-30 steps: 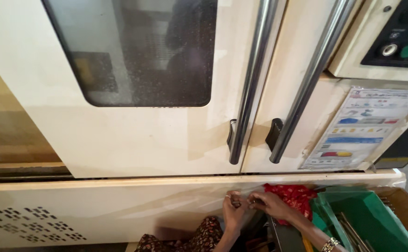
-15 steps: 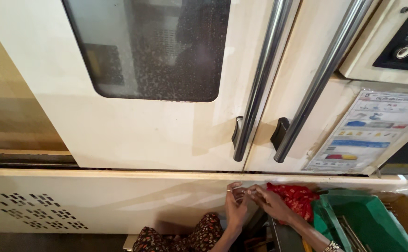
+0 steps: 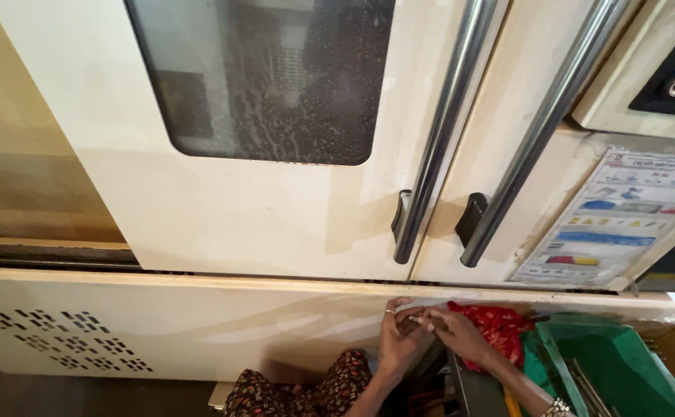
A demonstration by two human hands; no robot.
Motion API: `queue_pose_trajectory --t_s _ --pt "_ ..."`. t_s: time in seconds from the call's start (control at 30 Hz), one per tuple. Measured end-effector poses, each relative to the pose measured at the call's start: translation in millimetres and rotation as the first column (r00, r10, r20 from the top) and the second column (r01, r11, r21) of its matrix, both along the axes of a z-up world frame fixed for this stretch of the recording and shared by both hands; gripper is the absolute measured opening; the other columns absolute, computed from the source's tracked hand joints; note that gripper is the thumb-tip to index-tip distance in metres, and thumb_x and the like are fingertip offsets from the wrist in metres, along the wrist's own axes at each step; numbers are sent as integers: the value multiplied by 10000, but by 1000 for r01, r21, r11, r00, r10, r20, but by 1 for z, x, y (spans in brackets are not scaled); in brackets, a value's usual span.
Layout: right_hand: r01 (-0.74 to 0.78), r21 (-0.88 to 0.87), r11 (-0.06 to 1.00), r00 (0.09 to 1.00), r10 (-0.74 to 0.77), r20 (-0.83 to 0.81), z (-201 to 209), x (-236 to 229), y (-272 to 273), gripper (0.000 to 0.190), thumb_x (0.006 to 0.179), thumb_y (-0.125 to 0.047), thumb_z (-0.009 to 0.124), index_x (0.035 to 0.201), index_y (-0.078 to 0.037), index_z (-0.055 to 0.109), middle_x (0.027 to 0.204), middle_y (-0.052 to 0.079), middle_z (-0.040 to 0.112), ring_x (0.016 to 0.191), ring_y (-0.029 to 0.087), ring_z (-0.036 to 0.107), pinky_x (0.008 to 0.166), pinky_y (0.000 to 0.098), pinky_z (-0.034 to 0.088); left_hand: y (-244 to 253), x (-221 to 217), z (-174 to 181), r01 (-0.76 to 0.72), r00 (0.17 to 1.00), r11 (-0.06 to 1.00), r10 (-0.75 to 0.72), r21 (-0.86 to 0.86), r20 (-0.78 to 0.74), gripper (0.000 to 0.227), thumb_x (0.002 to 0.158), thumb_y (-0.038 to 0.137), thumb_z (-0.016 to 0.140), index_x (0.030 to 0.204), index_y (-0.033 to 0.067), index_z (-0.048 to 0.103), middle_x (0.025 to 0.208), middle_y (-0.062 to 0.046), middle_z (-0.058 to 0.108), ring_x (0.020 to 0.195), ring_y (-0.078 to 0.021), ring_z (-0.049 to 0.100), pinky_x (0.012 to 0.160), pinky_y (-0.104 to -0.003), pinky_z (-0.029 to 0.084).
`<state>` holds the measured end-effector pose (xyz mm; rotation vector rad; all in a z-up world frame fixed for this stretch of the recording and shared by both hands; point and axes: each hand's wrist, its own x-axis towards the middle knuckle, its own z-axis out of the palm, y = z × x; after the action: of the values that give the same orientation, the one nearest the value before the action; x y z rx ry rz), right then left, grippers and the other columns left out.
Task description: The person repeatedly opens a machine door, removes a metal rod, wipes it with a red cloth, and returns it inside. The person also uses a yellow-handled tool to clean the rod before wiping and reinserting it.
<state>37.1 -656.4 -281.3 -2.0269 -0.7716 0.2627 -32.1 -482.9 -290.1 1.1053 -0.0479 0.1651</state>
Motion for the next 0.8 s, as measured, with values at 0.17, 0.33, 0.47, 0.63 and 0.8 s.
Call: queue_pose_trajectory --t_s 0.17,0.33,0.47,0.63,0.8 --pt "77 -43 996 940 -87 -330 -25 18 -15 563 996 -525 543 921 -5 745 717 -6 532 651 100 461 588 288 378 9 0 3 89 990 996 -88 -4 110 549 816 -114 763 1289 12 515 1119 -146 726 1039 -180 694 930 -301 575" --pt "47 -197 979 895 -129 -427 -40 24 -30 699 981 -631 471 819 17 676 631 -8 521 571 121 436 533 297 339 7 -4 3 115 988 990 -123 87 92 523 831 -110 740 1291 8 522 1070 -166 734 962 -203 742 824 -315 621" --pt "-41 -246 968 925 -56 -377 -35 25 -32 748 1000 -667 419 801 14 656 646 0 529 593 117 473 546 284 379 7 -5 8 157 984 980 -166 123 65 498 862 -92 726 1293 7 497 1038 -186 743 871 -235 771 753 -323 629" --pt "6 -234 972 859 -125 -496 -31 18 -30 606 925 -666 426 1109 -169 720 723 38 562 653 140 521 591 312 424 8 -4 7 181 976 955 -203 236 75 526 875 -55 738 1326 18 477 992 -158 729 857 -222 768 749 -315 637" --pt "-5 -279 960 889 -123 -440 -41 21 -33 689 956 -675 330 961 -57 633 810 -3 617 722 136 558 665 340 476 2 -2 -6 97 977 902 -166 421 131 642 752 -47 851 1294 30 515 956 -107 688 873 -191 727 742 -311 610"
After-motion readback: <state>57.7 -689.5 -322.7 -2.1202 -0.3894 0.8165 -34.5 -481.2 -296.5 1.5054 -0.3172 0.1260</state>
